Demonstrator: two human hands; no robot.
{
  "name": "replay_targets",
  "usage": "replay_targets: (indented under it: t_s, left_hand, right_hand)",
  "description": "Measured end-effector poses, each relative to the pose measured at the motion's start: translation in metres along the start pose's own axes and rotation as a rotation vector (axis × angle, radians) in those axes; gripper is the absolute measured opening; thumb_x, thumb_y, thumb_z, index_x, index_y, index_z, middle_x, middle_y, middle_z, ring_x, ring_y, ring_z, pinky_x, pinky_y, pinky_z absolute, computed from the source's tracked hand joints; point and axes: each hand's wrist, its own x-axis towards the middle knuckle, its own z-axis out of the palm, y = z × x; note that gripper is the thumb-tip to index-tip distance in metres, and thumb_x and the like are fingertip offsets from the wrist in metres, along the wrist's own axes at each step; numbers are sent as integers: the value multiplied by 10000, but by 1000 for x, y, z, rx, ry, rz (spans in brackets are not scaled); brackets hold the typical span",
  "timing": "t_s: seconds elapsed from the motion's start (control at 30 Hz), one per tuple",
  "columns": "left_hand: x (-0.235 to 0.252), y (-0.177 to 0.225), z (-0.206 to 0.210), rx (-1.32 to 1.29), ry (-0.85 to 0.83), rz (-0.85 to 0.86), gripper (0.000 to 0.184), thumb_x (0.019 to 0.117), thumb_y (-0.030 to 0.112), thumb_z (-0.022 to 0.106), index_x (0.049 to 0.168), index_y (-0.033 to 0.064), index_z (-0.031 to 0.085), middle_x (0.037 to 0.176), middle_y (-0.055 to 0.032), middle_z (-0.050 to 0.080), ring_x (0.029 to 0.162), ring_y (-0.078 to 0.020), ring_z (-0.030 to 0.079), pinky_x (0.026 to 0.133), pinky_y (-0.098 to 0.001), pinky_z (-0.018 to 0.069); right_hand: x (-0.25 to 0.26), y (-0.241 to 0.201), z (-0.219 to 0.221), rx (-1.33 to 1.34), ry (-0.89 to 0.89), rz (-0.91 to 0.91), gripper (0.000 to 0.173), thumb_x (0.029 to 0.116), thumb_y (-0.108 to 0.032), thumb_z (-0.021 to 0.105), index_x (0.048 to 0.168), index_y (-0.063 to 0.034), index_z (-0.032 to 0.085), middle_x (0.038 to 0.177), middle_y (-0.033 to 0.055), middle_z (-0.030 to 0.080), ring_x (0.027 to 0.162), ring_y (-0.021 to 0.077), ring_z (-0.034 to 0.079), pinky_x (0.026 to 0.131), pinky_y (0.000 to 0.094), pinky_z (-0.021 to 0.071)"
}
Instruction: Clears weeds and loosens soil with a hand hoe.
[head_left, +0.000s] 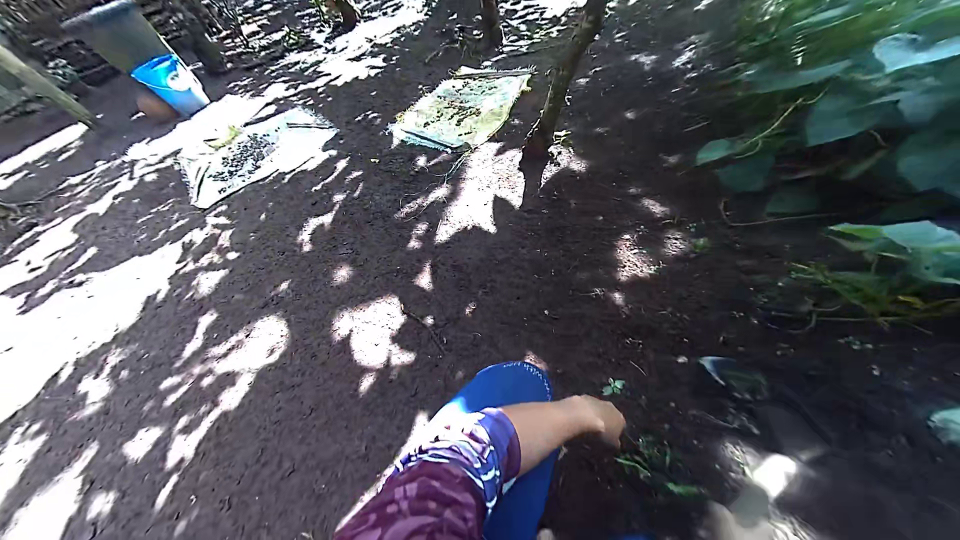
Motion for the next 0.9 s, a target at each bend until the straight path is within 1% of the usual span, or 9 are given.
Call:
replay_targets:
  t_s: [0.07, 0.13, 0.27, 0.43, 0.5, 0.57, 0.67, 0.8, 0.9]
  left_hand:
    - [-5, -2, -2, -11, 11, -10, 404, 1024, 344, 610, 1250, 15, 674, 1253, -255, 667, 1211, -456, 619, 950, -711, 479]
    - [-4, -5, -3, -5, 18, 7, 409, 1020, 350, 618, 1245, 14, 679, 1261, -263, 663, 1225, -464, 609, 979, -716, 462]
    - [4, -6, 0, 24, 1, 65, 406, 1011, 341, 631, 1234, 6, 681, 1237, -267, 671, 1204, -463, 620, 992, -706, 460]
    - [11, -4, 6, 48, -59, 111, 380, 1006, 326, 635, 1208, 8, 690, 1216, -264, 678, 1175, -457, 634, 986, -699, 464]
    - [15, -3, 10, 53, -65, 122, 380, 1005, 333, 633, 1222, 26, 687, 1218, -252, 680, 1176, -447, 637, 990, -689, 469]
    - [17, -5, 13, 58, -62, 123, 385, 1004, 344, 632, 1225, 34, 687, 1218, -245, 682, 1171, -437, 641, 991, -683, 472]
    - [18, -10, 12, 74, -56, 117, 397, 1015, 364, 615, 1240, 45, 690, 1237, -234, 683, 1190, -424, 640, 1007, -671, 473]
    - [14, -11, 8, 84, -65, 93, 407, 1024, 374, 594, 1227, 33, 684, 1235, -242, 677, 1196, -429, 633, 1009, -673, 466]
    - [10, -3, 7, 75, -68, 117, 407, 1030, 378, 587, 1219, 31, 685, 1219, -234, 680, 1183, -418, 637, 1005, -659, 468]
  right_hand:
    - [-33, 15, 15, -89, -6, 45, 662, 1037, -219, 565, 1573, -44, 218, 968, 162, 617, 640, 182, 647, 614, 386, 579]
    - [-47, 25, 13, -77, 7, 61, 610, 1018, -169, 633, 1531, -14, 343, 1010, 250, 643, 692, 277, 652, 665, 470, 572]
    - [-44, -6, -24, 2, -2, -8, 504, 1012, -168, 636, 1429, 0, 408, 762, 135, 600, 523, 209, 595, 515, 400, 557]
    - [-7, -77, -26, 130, 191, 7, 489, 1055, -219, 557, 1426, 59, 400, 883, 165, 635, 612, 217, 644, 624, 404, 590]
    - [4, -64, -11, 82, 167, 66, 493, 1052, -216, 547, 1442, 48, 403, 923, 180, 657, 663, 236, 673, 660, 417, 599]
    - [-9, -27, 8, 12, 61, 113, 609, 1024, -200, 563, 1528, -18, 274, 950, 196, 642, 687, 273, 671, 657, 457, 595]
    - [-44, 7, 15, -101, -17, 119, 572, 991, -204, 609, 1477, -49, 349, 918, 202, 649, 642, 284, 666, 611, 471, 586]
    - [-40, -17, -16, 64, 71, 55, 501, 1021, -182, 589, 1443, -24, 371, 793, 137, 599, 538, 215, 602, 536, 397, 560]
    - [-15, -40, -16, 101, 242, 52, 554, 1035, -187, 559, 1487, -18, 287, 840, 159, 622, 573, 231, 647, 564, 408, 586]
